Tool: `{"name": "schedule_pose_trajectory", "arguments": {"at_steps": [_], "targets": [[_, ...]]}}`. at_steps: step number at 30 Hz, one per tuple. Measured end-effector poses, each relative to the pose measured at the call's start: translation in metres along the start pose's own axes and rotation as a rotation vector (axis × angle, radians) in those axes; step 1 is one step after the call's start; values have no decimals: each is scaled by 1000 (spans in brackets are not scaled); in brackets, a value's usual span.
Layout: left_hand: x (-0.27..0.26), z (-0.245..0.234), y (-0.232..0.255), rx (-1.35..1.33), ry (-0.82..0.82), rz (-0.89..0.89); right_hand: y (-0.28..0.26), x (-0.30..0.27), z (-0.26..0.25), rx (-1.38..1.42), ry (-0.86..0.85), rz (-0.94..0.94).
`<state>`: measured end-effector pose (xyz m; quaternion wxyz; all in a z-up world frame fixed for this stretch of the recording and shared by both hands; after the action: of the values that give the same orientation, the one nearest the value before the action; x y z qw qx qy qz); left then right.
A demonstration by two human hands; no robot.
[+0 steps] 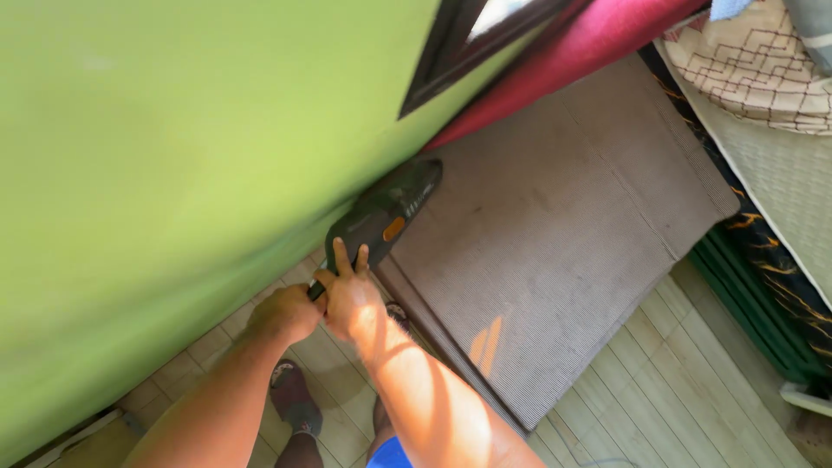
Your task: The person uses a handheld vacuum cleaner to clean a brown upholstered bench. They vacuum the top surface, then lift the seat cushion to vacuum the underside and the bench frame. The person continues to vacuum the top surface and the sides of the bench.
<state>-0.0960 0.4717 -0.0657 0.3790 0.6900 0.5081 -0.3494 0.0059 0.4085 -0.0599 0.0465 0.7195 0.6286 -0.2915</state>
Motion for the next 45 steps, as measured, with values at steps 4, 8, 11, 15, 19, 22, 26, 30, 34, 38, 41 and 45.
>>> {"name": "schedule_pose_trajectory", "arguments": {"at_steps": [4,8,11,15,19,22,26,30,34,38,41,45], "targets": [[19,-9,56,-18,14,7,57,9,-30,294,-45,208],[53,-16,109,-46,47,73,112,26,-52,282,4,219],[75,-22,149,-96,109,196,156,33,-66,254,15,210],[94,-21,189,-112,48,144,202,43,-73,214,32,182],[105,-3,183,-145,65,147,202,42,-60,167,53,163],[114,21,159,-163,65,182,182,32,-53,114,-10,161],[100,57,116,-149,109,270,139,7,-40,150,-1,149],[67,66,69,-173,22,176,88,-20,-25,150,2,159],[34,76,26,-195,-113,125,36,-53,-6,211,128,184],[15,103,-17,-122,-118,281,-8,-85,18,207,84,255],[0,122,-39,-78,-120,372,-34,-112,35,246,95,317],[-31,132,-34,111,-133,451,-46,-152,40,301,109,389]]}}
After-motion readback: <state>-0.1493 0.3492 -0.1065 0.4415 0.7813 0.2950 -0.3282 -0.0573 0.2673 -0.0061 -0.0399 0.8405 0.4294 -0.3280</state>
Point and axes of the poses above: each hand's wrist, its own x-axis towards the middle knuckle, its own z-axis out of the palm, y = z × x, the point moved 3 cm from there along x, towards the middle knuckle, and after that the axes turned 3 degrees about x, right-handed, at the moved point
